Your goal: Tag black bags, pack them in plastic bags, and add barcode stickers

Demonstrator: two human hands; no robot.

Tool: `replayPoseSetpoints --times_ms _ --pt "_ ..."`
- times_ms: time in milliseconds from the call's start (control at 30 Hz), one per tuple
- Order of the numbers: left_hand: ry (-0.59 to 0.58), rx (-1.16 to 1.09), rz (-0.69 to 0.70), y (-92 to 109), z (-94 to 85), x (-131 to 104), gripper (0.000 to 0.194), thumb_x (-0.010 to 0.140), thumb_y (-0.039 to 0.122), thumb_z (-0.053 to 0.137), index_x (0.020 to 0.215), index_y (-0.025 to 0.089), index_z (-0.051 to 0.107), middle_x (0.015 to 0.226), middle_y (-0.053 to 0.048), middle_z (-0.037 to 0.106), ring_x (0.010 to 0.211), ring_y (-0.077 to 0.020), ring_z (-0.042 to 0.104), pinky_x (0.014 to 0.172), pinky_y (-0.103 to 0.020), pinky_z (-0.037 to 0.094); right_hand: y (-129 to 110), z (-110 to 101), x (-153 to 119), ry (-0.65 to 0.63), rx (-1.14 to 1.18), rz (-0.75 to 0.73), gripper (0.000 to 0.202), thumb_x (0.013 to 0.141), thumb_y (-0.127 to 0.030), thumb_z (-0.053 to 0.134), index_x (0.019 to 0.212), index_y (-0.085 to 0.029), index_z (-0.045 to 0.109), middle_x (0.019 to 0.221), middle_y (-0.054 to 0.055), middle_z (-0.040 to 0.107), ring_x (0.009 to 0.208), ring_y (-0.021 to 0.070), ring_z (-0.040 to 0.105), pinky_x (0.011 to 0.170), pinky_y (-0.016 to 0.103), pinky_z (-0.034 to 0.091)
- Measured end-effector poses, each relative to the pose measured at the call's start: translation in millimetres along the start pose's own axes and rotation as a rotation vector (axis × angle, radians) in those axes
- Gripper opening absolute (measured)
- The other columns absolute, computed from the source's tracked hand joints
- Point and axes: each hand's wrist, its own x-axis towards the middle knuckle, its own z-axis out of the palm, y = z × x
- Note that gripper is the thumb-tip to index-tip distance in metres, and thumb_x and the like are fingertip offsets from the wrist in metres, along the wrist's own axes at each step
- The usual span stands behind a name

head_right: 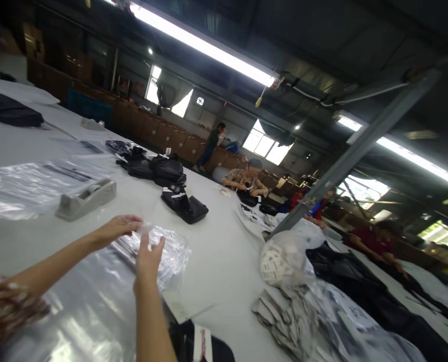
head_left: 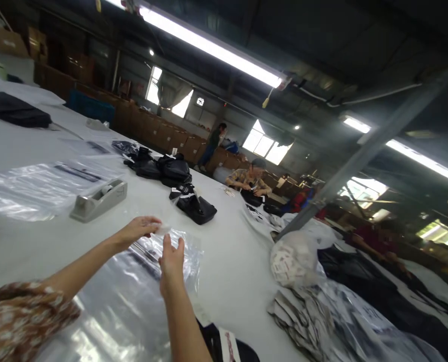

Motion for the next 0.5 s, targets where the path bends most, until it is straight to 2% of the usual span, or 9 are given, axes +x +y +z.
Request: replayPoseSetpoints --times_ms 67,133,200,267,333,400,467,500 --pt "-0.088 -0.100 0.018 26 27.3 -30 0.039 0.079 0.048 0.071 0.098 0.014 0.066 0.086 -0.005 0.071 0.081 -0.0207 0.068 0.075 -0.037 0.056 -29 -21 -22 -0.032 -0.092 -0.087 0.071 0.074 -0.047 0.073 0.133 -0.022 0.043 0.103 0.005 0.065 0.080 0.0173 0.068 0.064 0.028 0.054" --pt "-0.165 -0.197 0.024 50 56.6 -60 0.046 0.074 0.050 0.073 0.103 0.015 0.066 0.091 -0.006 0.073 0.088 -0.0241 0.068 0.079 -0.037 0.055 -56 -54 -45 -0.022 -0.281 -0.211 0.061 0.071 -0.045 0.074 0.121 -0.018 0.052 0.084 0.001 0.067 0.064 0.0153 0.065 0.056 0.026 0.052" --pt "-0.231 -0.270 0.018 69 82.9 -86 0.056 0.072 0.049 0.075 0.118 0.019 0.061 0.108 -0.007 0.072 0.100 -0.0256 0.067 0.084 -0.036 0.054 -80 -102 -67 0.089 -0.433 -0.292 0.053 0.069 -0.048 0.073 0.108 -0.018 0.056 0.072 -0.003 0.063 0.057 0.0137 0.060 0.053 0.024 0.049" --pt "-0.280 -0.289 -0.002 81 103.3 -110 0.066 0.070 0.047 0.077 0.128 0.023 0.056 0.122 -0.007 0.067 0.107 -0.0262 0.065 0.085 -0.035 0.053 -98 -162 -88 0.269 -0.510 -0.327 0.045 0.069 -0.049 0.071 0.100 -0.019 0.056 0.075 -0.003 0.062 0.060 0.0135 0.058 0.058 0.026 0.048" --pt "-0.296 -0.252 -0.035 83 116.4 -134 0.065 0.071 0.049 0.077 0.127 0.024 0.057 0.121 -0.008 0.068 0.105 -0.0266 0.065 0.083 -0.035 0.053 -106 -225 -108 0.467 -0.601 -0.370 0.038 0.068 -0.045 0.070 0.091 -0.019 0.055 0.086 0.002 0.061 0.071 0.0161 0.058 0.070 0.030 0.048" --pt "-0.270 -0.180 -0.073 74 122.9 -163 0.059 0.073 0.054 0.073 0.121 0.022 0.061 0.108 -0.008 0.071 0.096 -0.0260 0.066 0.076 -0.034 0.053 -102 -280 -124 0.634 -0.670 -0.394 0.031 0.068 -0.040 0.068 0.087 -0.019 0.054 0.095 0.007 0.061 0.086 0.0217 0.058 0.084 0.036 0.046" --pt "-0.222 -0.092 -0.126 58 125.8 -198 0.057 0.074 0.060 0.069 0.114 0.021 0.064 0.092 -0.007 0.072 0.085 -0.0259 0.066 0.068 -0.033 0.052 -85 -320 -138 0.704 -0.713 -0.385 0.028 0.067 -0.036 0.065 0.086 -0.019 0.055 0.101 0.013 0.060 0.095 0.0267 0.057 0.090 0.040 0.043" --pt "-0.200 -0.045 -0.165 48 127.3 -217 0.057 0.073 0.063 0.067 0.111 0.021 0.065 0.085 -0.006 0.071 0.081 -0.0262 0.066 0.065 -0.033 0.051 -73 -333 -146 0.703 -0.728 -0.370 0.028 0.066 -0.035 0.065 0.086 -0.018 0.057 0.103 0.015 0.061 0.097 0.0285 0.058 0.090 0.041 0.043"
